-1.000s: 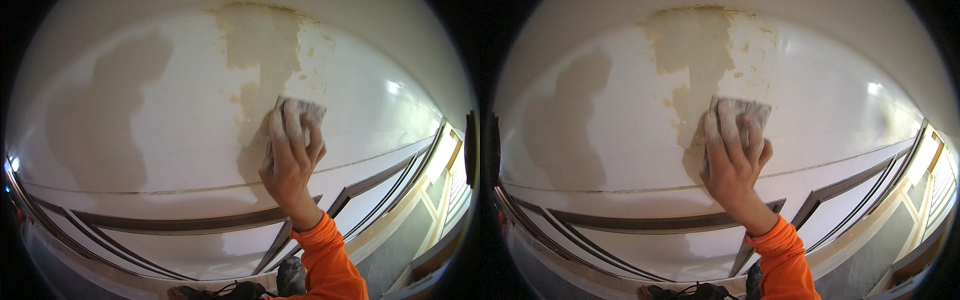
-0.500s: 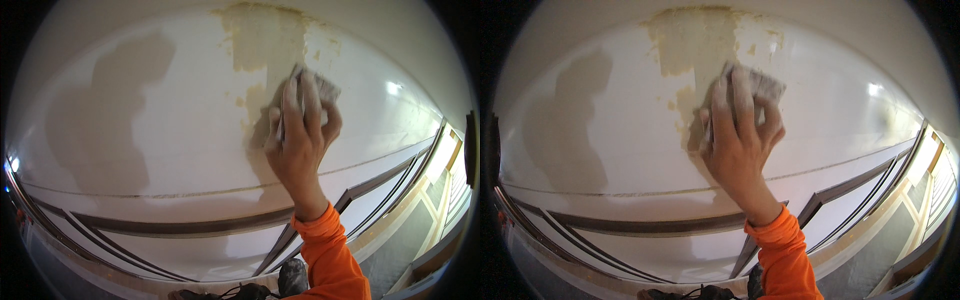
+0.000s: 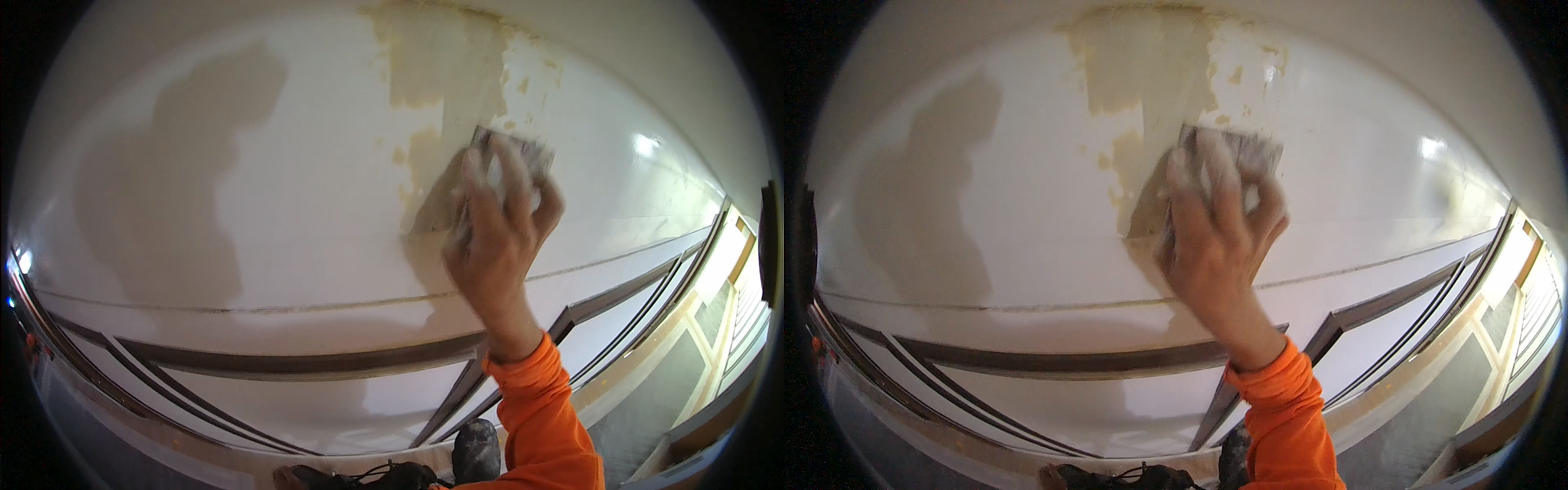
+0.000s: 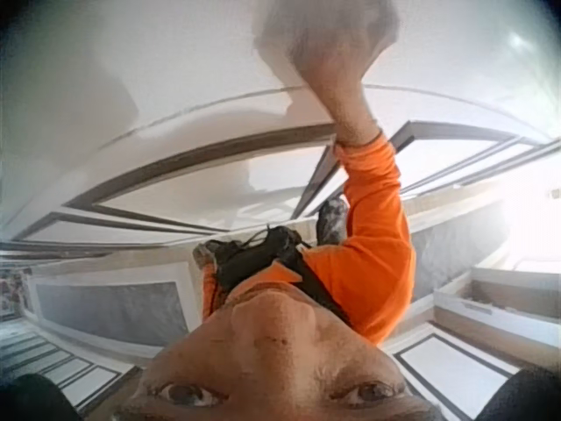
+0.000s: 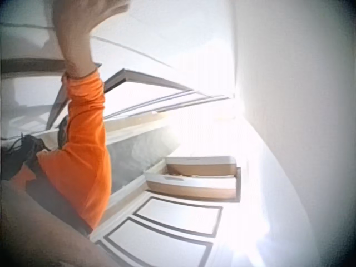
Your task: The person sands a discolored patch on a white ceiling using a sanding block held in their right hand. They repeatedly rub the block against the ceiling surface to smooth the area, occasionally pausing to adjust their grip or inspect the block.
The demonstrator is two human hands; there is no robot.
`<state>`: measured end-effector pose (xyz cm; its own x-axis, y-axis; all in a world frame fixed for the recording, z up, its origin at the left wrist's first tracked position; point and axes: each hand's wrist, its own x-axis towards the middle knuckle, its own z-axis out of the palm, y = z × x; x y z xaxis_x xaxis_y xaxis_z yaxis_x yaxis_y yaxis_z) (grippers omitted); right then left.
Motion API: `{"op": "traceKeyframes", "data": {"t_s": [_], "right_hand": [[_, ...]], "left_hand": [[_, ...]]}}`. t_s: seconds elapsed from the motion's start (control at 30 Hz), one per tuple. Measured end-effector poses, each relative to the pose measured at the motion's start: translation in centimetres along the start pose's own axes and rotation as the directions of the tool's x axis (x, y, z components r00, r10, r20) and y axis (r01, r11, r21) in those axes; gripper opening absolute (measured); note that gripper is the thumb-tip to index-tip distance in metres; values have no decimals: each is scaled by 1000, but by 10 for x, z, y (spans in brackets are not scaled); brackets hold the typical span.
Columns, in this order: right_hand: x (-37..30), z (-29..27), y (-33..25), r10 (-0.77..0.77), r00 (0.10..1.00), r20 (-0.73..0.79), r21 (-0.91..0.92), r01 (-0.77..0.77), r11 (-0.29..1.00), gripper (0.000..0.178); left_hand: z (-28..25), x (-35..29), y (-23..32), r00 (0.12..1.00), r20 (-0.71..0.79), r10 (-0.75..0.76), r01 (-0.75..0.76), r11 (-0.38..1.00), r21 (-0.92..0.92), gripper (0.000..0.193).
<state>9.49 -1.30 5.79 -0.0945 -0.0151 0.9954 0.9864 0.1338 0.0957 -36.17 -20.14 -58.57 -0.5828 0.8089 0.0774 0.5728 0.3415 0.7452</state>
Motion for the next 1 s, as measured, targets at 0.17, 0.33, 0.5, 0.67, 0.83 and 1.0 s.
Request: {"op": "traceKeyframes", "data": {"t_s": [0.17, 0.33, 0.5, 0.67, 0.83, 1.0], "right_hand": [[3, -6, -2, 67, 998, 18, -7, -67, 998, 46], [13, -5, -1, 24, 1000, 5, 17, -24, 1000, 48], [-5, -3, -4, 54, 998, -15, -4, -54, 999, 50], [24, 3, -5, 37, 997, -67, 3, -37, 999, 49], [-9, -3, -7, 72, 996, 56, -33, -70, 997, 48], [20, -1, -6, 33, 999, -18, -18, -33, 999, 49]], "left_hand": [[5, -3, -5, 987, -34, -158, 156, 986, -54, 45], [-22, -17, 65, 987, -65, 144, -136, 984, 114, 51], [-1, 2, -8, 991, -122, -60, 63, 998, 22, 51], [0, -6, -4, 998, -67, -9, 9, 1000, 2, 51], [-22, -23, 69, 995, -93, -29, 24, 999, -48, 52], [-1, 10, 10, 993, 116, -17, 26, 997, -78, 54]]}}
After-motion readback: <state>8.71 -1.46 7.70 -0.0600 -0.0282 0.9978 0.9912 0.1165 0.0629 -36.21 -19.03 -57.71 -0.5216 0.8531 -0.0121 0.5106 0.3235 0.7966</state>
